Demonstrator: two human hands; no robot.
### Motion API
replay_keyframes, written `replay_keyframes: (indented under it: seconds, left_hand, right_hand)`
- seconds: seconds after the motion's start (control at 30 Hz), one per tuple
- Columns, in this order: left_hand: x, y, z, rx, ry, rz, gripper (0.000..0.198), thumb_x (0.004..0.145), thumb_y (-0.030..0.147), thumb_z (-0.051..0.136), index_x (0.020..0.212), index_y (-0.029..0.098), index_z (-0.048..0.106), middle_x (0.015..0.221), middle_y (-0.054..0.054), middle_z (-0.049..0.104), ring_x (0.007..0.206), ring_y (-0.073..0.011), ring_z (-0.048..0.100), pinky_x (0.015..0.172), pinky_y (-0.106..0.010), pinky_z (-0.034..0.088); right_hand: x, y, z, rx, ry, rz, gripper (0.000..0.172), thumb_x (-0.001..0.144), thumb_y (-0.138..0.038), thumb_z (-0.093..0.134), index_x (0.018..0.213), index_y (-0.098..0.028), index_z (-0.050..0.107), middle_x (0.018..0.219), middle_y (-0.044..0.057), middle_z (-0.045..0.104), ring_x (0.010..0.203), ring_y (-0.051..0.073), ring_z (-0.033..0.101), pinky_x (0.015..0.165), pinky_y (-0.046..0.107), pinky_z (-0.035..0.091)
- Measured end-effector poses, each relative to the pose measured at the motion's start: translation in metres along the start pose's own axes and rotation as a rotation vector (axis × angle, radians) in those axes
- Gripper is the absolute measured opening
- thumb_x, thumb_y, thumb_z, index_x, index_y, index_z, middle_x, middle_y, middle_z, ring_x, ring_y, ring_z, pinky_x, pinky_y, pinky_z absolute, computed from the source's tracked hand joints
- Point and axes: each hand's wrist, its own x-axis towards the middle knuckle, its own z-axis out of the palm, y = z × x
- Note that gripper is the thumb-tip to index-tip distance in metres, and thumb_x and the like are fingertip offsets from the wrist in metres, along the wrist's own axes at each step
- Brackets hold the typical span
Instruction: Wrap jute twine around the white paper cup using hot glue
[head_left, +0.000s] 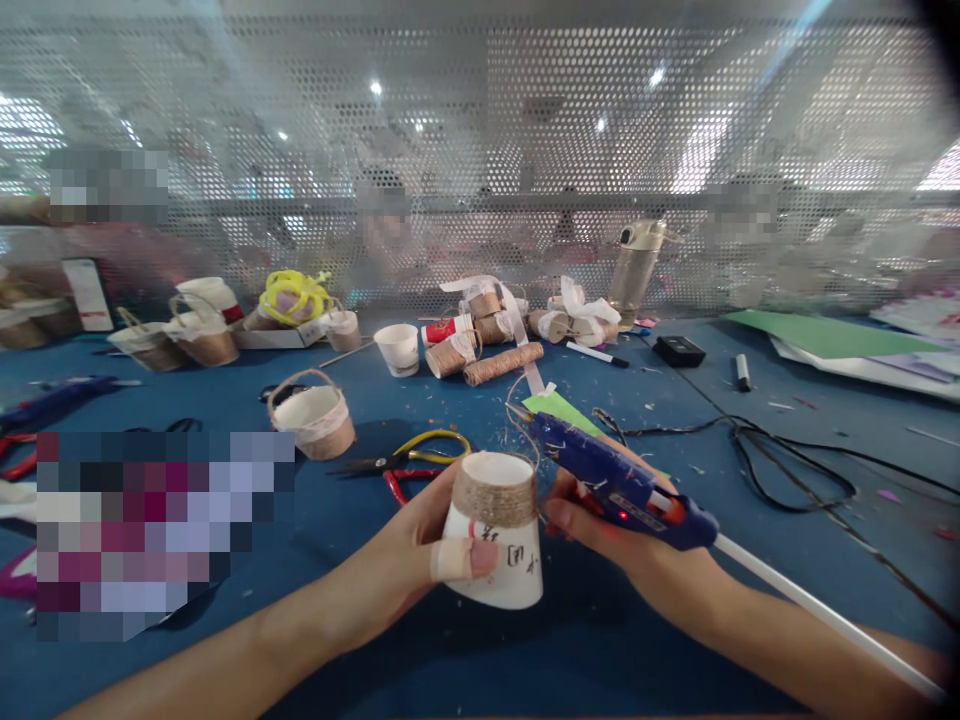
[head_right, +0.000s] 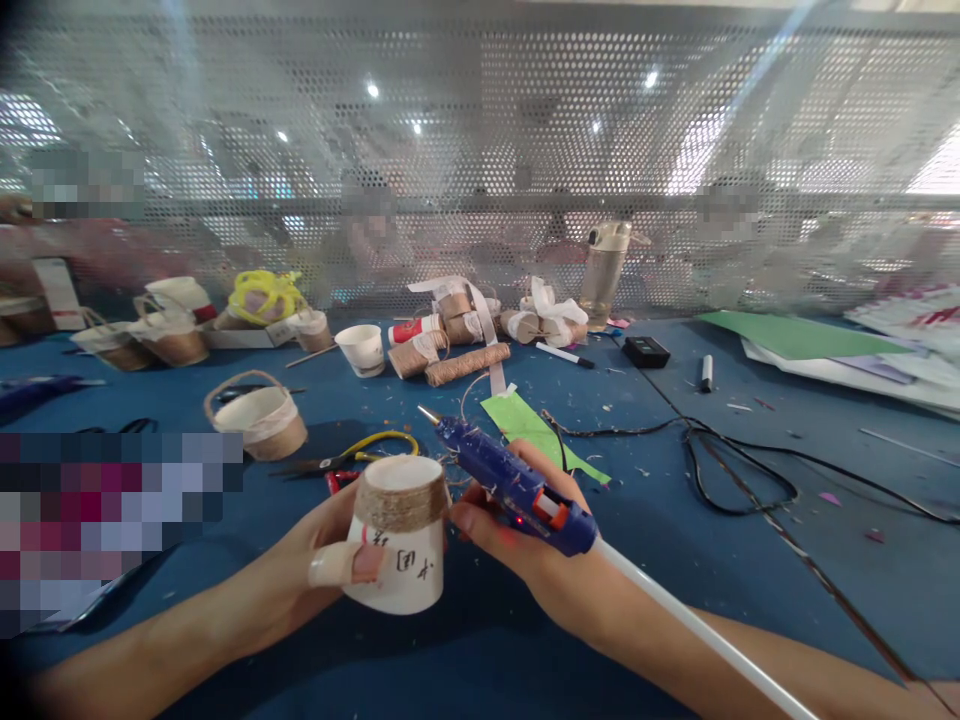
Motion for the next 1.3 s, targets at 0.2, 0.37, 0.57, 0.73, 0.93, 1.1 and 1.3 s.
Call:
replay_keyframes:
  seconds: [0.2,0.37,0.57,0.73,0.93,1.1,1.3]
  left_hand:
    - [-0.001,0.000,0.002,0.003,0.010,-0.020,0.061,0.074,0.036,0.096,0.131,0.030,0.075,0.130,-0.007,0.081,0.120,-0.0298,0.072,0.095,-0.035,0.055]
    - [-0.002,0.002,0.004,0.027,0.024,-0.035,0.065,0.073,0.039,0.096,0.133,0.027,0.073,0.134,-0.011,0.079,0.127,-0.0348,0.069,0.097,-0.038,0.054]
    - [-0.001,0.002,0.005,0.059,0.041,-0.046,0.073,0.071,0.043,0.097,0.137,0.025,0.070,0.135,-0.013,0.078,0.129,-0.0379,0.067,0.097,-0.039,0.053]
    - [0.000,0.004,0.012,0.075,0.091,-0.012,0.076,0.072,0.043,0.098,0.140,0.029,0.066,0.148,-0.010,0.072,0.140,-0.0362,0.060,0.106,-0.040,0.048]
    - [0.002,0.006,0.014,0.071,0.127,0.035,0.069,0.068,0.038,0.101,0.129,0.024,0.072,0.139,-0.010,0.077,0.131,-0.0340,0.066,0.103,-0.039,0.048]
    - [0.002,0.006,0.011,0.023,0.102,0.073,0.062,0.066,0.038,0.101,0.120,0.022,0.075,0.121,-0.010,0.082,0.112,-0.0299,0.074,0.089,-0.034,0.052]
    - [-0.001,0.006,0.006,-0.001,0.042,0.115,0.056,0.070,0.037,0.099,0.120,0.024,0.077,0.115,-0.007,0.084,0.100,-0.0235,0.075,0.084,-0.030,0.053]
  right_hand:
    - [-0.001,0.000,0.002,-0.041,0.030,-0.021,0.025,0.081,-0.035,0.089,0.085,-0.023,0.067,0.081,-0.005,0.072,0.073,0.013,0.066,0.070,0.026,0.054]
    - [-0.002,0.001,0.003,-0.074,0.039,-0.023,0.027,0.081,-0.037,0.089,0.084,-0.023,0.066,0.079,-0.005,0.069,0.070,0.012,0.060,0.068,0.027,0.050]
    - [0.000,0.001,0.004,-0.034,0.013,-0.057,0.023,0.084,-0.031,0.087,0.086,-0.024,0.065,0.079,-0.005,0.070,0.070,0.011,0.064,0.068,0.025,0.052]
    - [0.002,-0.002,0.008,-0.018,0.068,-0.101,0.024,0.078,-0.028,0.090,0.080,-0.023,0.067,0.074,-0.005,0.071,0.067,0.012,0.069,0.068,0.024,0.058]
    - [0.001,-0.001,0.010,0.015,0.068,-0.091,0.022,0.079,-0.030,0.091,0.083,-0.023,0.070,0.077,-0.004,0.074,0.069,0.011,0.070,0.070,0.025,0.063]
    - [-0.001,0.000,0.008,-0.024,0.026,-0.086,0.022,0.081,-0.034,0.089,0.084,-0.024,0.071,0.080,-0.003,0.074,0.072,0.014,0.071,0.073,0.029,0.063]
    - [0.003,0.002,0.003,-0.086,0.111,-0.127,0.023,0.086,-0.045,0.086,0.093,-0.025,0.076,0.095,0.001,0.079,0.087,0.018,0.074,0.083,0.031,0.059]
